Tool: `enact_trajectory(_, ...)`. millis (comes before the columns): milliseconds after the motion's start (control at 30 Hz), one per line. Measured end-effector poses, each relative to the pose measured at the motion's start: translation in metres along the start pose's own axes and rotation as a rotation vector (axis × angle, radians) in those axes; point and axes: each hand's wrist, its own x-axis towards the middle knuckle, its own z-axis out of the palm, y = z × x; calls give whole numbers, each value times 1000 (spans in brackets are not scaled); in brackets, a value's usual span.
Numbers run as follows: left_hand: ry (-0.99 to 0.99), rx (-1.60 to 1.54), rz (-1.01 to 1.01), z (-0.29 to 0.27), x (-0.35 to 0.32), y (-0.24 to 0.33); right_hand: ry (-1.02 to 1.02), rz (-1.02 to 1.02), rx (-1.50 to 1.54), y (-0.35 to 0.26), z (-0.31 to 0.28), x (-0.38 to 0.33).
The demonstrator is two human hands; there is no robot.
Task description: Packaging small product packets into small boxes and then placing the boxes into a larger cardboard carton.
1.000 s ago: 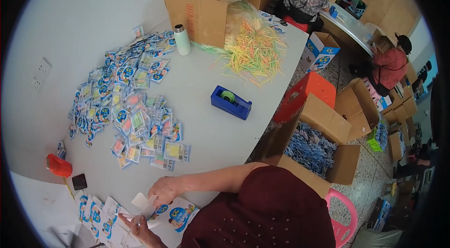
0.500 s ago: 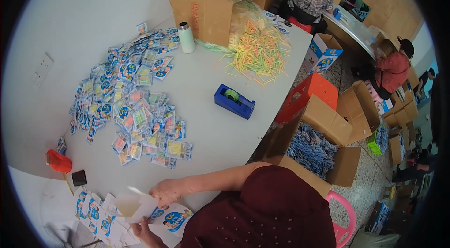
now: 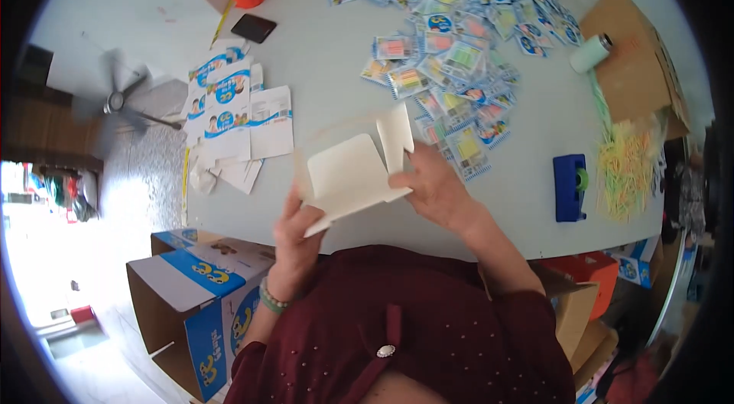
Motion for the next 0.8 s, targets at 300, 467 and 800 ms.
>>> enact_trajectory(300, -54, -269, -358, 10, -9, -5, 131, 422, 122, -27, 29, -22)
enact_trajectory(467, 5, -157, -385, 13, -8, -3, 10, 65, -417, -37, 37, -18)
enact_trajectory(800, 39, -49, -416, 24, -7, -2, -253, -20, -558, -43, 44, -1)
